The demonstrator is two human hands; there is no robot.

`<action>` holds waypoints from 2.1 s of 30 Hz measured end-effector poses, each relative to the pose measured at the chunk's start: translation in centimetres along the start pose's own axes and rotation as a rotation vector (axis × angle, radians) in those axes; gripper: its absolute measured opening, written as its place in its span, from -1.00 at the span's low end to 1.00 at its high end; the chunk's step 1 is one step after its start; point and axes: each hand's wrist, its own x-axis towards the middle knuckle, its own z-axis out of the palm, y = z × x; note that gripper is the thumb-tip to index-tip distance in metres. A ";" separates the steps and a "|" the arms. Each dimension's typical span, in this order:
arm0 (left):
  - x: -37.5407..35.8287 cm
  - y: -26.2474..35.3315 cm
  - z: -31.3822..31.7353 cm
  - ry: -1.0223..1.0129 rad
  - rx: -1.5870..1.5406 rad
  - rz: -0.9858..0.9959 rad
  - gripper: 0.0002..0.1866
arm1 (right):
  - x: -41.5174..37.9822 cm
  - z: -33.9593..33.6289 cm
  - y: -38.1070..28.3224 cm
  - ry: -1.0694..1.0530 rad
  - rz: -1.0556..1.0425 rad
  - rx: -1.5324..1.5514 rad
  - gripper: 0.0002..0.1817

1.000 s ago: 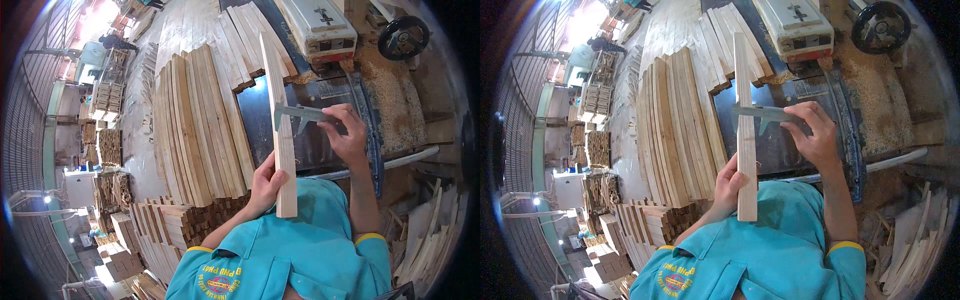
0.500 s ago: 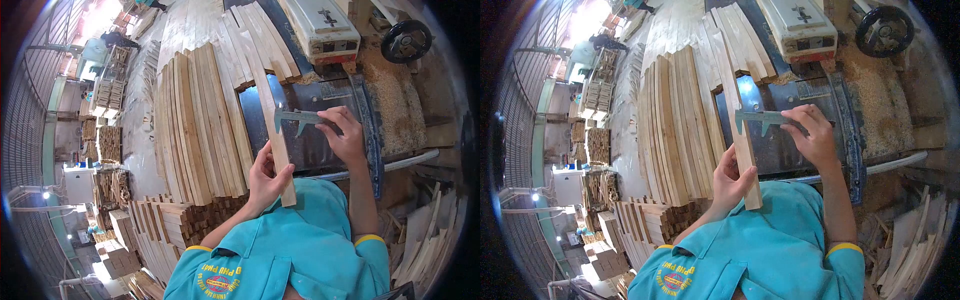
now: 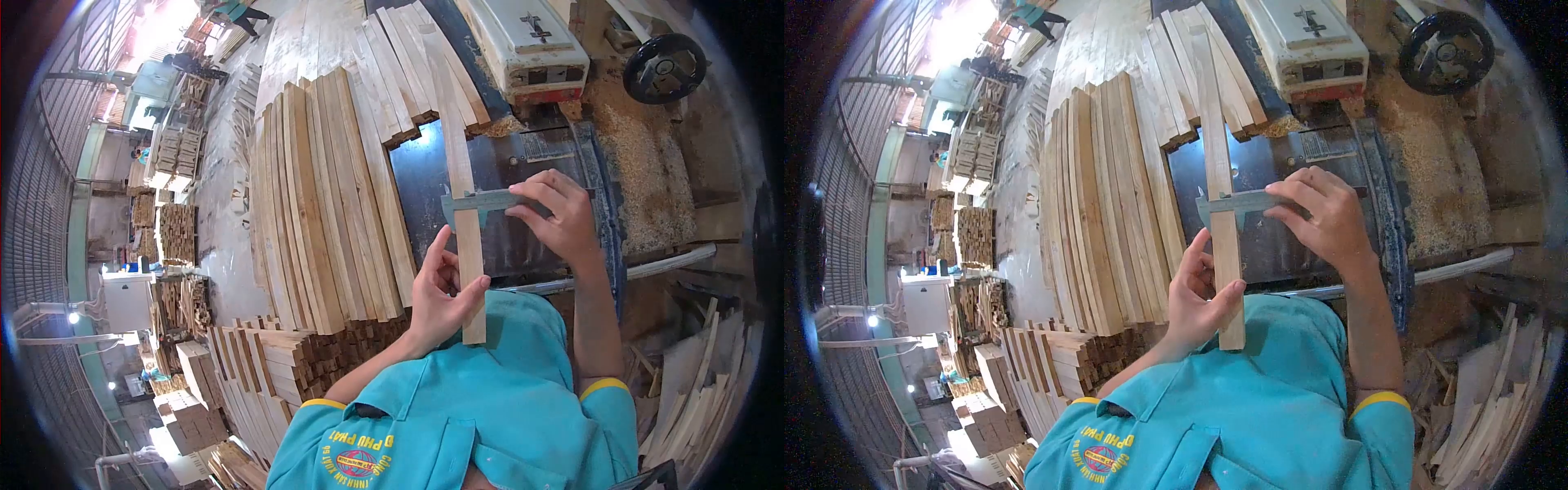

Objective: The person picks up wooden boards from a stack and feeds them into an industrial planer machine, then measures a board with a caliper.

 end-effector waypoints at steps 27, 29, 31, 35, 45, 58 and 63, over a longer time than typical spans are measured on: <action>-0.4 0.0 0.6 0.014 -0.111 0.007 -0.20 | -0.3 0.0 -0.1 0.059 0.033 0.017 -0.67; -0.3 -0.1 0.9 0.058 -0.136 0.041 -0.25 | -0.5 -0.1 -0.2 0.054 0.033 0.018 -0.67; -0.4 -0.6 1.0 0.058 -0.105 0.054 -0.25 | -0.1 -0.1 -0.2 0.073 -0.031 -0.025 -0.67; -0.3 -0.9 0.4 0.043 -0.049 0.096 -0.33 | 0.1 0.1 -0.2 0.060 -0.027 0.008 -0.66; -0.4 -1.1 0.6 0.031 -0.167 0.065 -0.41 | 0.3 0.6 -0.5 0.040 0.001 0.007 -0.62; -0.3 -1.4 0.6 0.062 -0.146 -0.001 -0.46 | 0.0 1.4 -0.3 0.019 0.038 0.012 -0.65; 0.2 -2.3 0.8 0.131 -0.195 -0.018 -0.50 | -0.1 1.4 -0.1 0.024 0.004 0.029 -0.68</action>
